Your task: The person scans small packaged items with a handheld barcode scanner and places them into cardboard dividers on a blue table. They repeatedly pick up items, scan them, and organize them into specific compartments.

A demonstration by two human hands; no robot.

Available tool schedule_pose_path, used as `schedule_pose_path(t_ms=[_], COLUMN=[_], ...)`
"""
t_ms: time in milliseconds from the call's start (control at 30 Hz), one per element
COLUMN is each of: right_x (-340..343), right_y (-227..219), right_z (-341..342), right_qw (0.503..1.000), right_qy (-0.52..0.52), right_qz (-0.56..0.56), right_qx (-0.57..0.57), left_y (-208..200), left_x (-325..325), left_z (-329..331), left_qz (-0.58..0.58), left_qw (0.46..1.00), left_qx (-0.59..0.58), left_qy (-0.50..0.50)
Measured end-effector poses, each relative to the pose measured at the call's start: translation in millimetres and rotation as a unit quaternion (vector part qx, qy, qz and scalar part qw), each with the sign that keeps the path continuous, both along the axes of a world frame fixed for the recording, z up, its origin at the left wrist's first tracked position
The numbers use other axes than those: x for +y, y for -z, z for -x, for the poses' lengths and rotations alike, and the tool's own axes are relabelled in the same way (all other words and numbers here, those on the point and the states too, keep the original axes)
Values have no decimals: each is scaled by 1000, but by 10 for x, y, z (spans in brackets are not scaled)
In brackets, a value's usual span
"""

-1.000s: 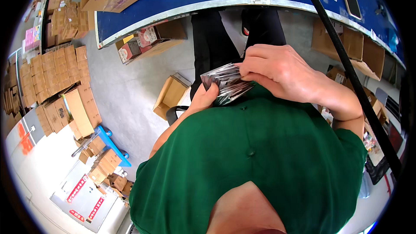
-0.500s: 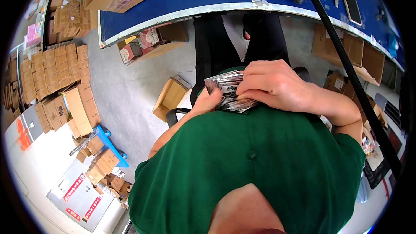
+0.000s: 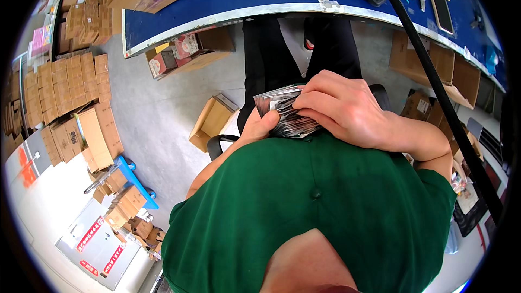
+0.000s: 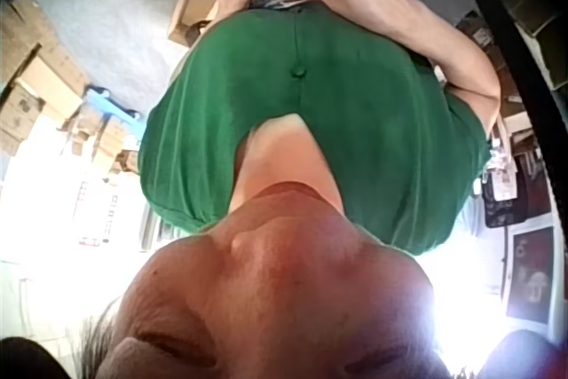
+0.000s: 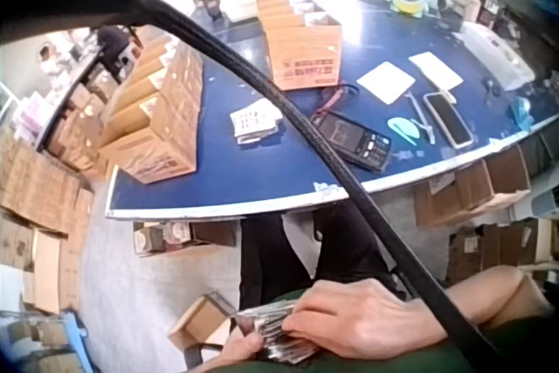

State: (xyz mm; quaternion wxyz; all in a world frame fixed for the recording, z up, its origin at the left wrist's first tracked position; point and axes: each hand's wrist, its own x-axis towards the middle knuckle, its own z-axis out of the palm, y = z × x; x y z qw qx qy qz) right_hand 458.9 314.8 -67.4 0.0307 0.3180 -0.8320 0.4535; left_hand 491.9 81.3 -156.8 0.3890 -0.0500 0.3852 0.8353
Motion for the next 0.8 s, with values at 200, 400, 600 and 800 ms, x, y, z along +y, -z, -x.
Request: schedule_pose_path(t_ms=[200,400,600,800], right_x=[-41,-27,-42,-14], right_y=[33,13,61,25], right_z=[2,30,57,205], right_qw=[1000,1000,997,990], right_qy=[6,-13,-10,-46], right_qz=[10,2,17,-40], right_qx=[1,-27,-71,-129], left_y=[-88,-58,17,52], left_x=[-46,-76,-121,-114], left_z=[45,10,-2,-79], left_qz=[43,37,-6,28], left_qw=[999,998,999,999], left_qx=[13,-32,-14,-42], left_qy=[28,26,45,21])
